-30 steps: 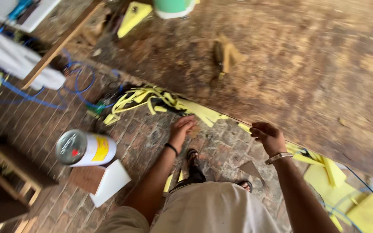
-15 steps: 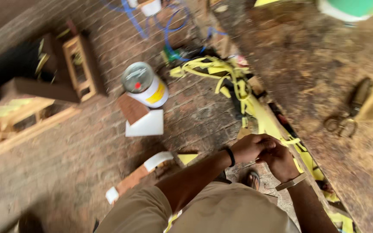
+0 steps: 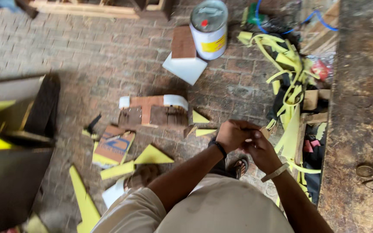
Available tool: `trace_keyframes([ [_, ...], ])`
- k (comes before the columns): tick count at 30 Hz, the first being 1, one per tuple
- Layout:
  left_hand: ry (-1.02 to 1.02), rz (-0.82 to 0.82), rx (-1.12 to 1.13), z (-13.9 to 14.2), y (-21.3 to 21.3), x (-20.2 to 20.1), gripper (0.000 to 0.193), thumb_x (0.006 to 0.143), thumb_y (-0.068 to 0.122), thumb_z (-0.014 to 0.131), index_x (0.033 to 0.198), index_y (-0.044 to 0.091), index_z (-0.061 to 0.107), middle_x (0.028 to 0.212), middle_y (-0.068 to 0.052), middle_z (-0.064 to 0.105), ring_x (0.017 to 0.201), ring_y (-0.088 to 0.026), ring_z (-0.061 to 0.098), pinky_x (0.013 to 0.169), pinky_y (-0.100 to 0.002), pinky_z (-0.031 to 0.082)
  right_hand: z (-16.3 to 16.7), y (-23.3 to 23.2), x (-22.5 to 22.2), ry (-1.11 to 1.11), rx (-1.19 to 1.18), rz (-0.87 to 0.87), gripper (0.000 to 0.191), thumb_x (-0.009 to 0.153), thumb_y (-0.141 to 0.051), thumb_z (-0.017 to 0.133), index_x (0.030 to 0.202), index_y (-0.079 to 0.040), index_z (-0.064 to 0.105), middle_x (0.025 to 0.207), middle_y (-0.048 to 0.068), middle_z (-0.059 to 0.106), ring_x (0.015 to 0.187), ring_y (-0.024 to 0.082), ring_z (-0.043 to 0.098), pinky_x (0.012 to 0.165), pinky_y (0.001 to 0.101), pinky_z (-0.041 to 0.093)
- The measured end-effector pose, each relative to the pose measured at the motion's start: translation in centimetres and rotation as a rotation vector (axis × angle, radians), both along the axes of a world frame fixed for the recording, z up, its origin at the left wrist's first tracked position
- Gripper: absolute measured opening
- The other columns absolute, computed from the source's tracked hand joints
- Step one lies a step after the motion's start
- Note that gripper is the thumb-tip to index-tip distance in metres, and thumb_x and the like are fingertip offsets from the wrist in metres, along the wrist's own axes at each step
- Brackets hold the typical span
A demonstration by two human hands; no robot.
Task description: The person uses a pneumatic staple gun to attach brown fabric to a wooden cushion frame, trims excess fabric with scissors, and adjusts the fabric to create a tufted appearance. The person works on a wooden workbench in a workshop environment.
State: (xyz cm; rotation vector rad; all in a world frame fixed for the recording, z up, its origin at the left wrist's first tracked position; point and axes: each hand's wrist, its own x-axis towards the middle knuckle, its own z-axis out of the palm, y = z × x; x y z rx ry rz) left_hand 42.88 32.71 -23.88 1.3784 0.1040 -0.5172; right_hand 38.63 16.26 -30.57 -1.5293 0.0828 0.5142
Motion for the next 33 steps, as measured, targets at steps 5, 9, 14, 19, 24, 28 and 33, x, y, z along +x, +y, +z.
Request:
trace_keyframes([
  [5, 0.011, 0.099, 0.254, 1.2, 0.9, -2.2, 0.024, 0.085, 0.014, 0.085, 0.105, 0.002, 0.081, 0.088, -0.015, 0.080, 0.068, -0.014, 0.070, 0.056, -0.031, 0.058, 0.4, 1.3, -0.7, -0.007, 0.064, 0.016, 0.033, 0.091, -0.001, 0.054, 0.124, -0.001, 0.053, 0.094, 0.012, 0.069, 0.082, 0.019, 0.066, 0.073, 0.0332, 0.056],
  [9, -0.163, 0.077, 0.285, 2.4, 0.5, -1.8, 0.025, 0.086, 0.017, 0.083, 0.107, 0.004, 0.081, 0.094, -0.009, 0.081, 0.077, -0.011, 0.073, 0.067, -0.028, 0.061, 2.2, 1.5, -0.4, -0.051, 0.034, -0.008, 0.035, 0.088, 0.002, 0.055, 0.123, 0.002, 0.053, 0.095, 0.011, 0.068, 0.083, 0.018, 0.067, 0.074, 0.0327, 0.057],
  [14, -0.378, -0.212, 0.201, 1.9, 0.2, -0.6, 0.032, 0.097, 0.025, 0.070, 0.125, 0.008, 0.073, 0.112, -0.007, 0.077, 0.098, -0.010, 0.073, 0.086, -0.028, 0.060, 5.0, 0.6, -0.6, -0.058, 0.005, -0.124, 0.039, 0.084, 0.006, 0.062, 0.121, 0.000, 0.052, 0.097, 0.008, 0.065, 0.084, 0.015, 0.063, 0.072, 0.0321, 0.055],
  [19, -0.126, -0.510, 0.014, 1.0, -2.2, 1.1, 0.035, 0.108, 0.029, 0.060, 0.136, 0.009, 0.065, 0.118, -0.010, 0.074, 0.102, -0.011, 0.066, 0.089, -0.031, 0.057, 7.7, -2.6, -0.5, -0.110, 0.049, -0.104, 0.035, 0.076, 0.007, 0.070, 0.110, 0.000, 0.067, 0.097, 0.006, 0.068, 0.088, 0.014, 0.068, 0.076, 0.0294, 0.059],
  [24, -0.211, -0.475, -0.056, 3.0, -3.8, 2.5, 0.031, 0.099, 0.007, 0.063, 0.129, 0.006, 0.071, 0.116, -0.010, 0.075, 0.102, -0.014, 0.071, 0.090, -0.029, 0.061, 9.9, -3.6, 0.2, -0.156, -0.116, -0.164, 0.020, 0.085, 0.003, 0.072, 0.105, 0.002, 0.069, 0.093, 0.007, 0.070, 0.085, 0.013, 0.067, 0.075, 0.0297, 0.057],
  [28, -0.445, -0.400, 0.000, 5.3, -5.5, 5.4, 0.031, 0.090, -0.004, 0.070, 0.120, 0.003, 0.076, 0.106, -0.009, 0.079, 0.091, -0.014, 0.075, 0.079, -0.028, 0.063, 11.9, -2.7, 0.8, -0.175, -0.175, -0.388, 0.030, 0.083, 0.003, 0.070, 0.113, -0.002, 0.068, 0.096, 0.005, 0.070, 0.087, 0.011, 0.066, 0.077, 0.0278, 0.057],
  [33, -0.305, -0.469, -0.240, 6.1, -7.6, 7.0, 0.026, 0.088, -0.004, 0.073, 0.114, -0.001, 0.075, 0.100, -0.010, 0.079, 0.086, -0.013, 0.075, 0.076, -0.026, 0.064, 14.9, -2.3, 0.4, -0.141, -0.218, -0.566, 0.038, 0.087, 0.003, 0.068, 0.124, -0.001, 0.062, 0.101, 0.007, 0.070, 0.088, 0.011, 0.064, 0.078, 0.0284, 0.055],
])
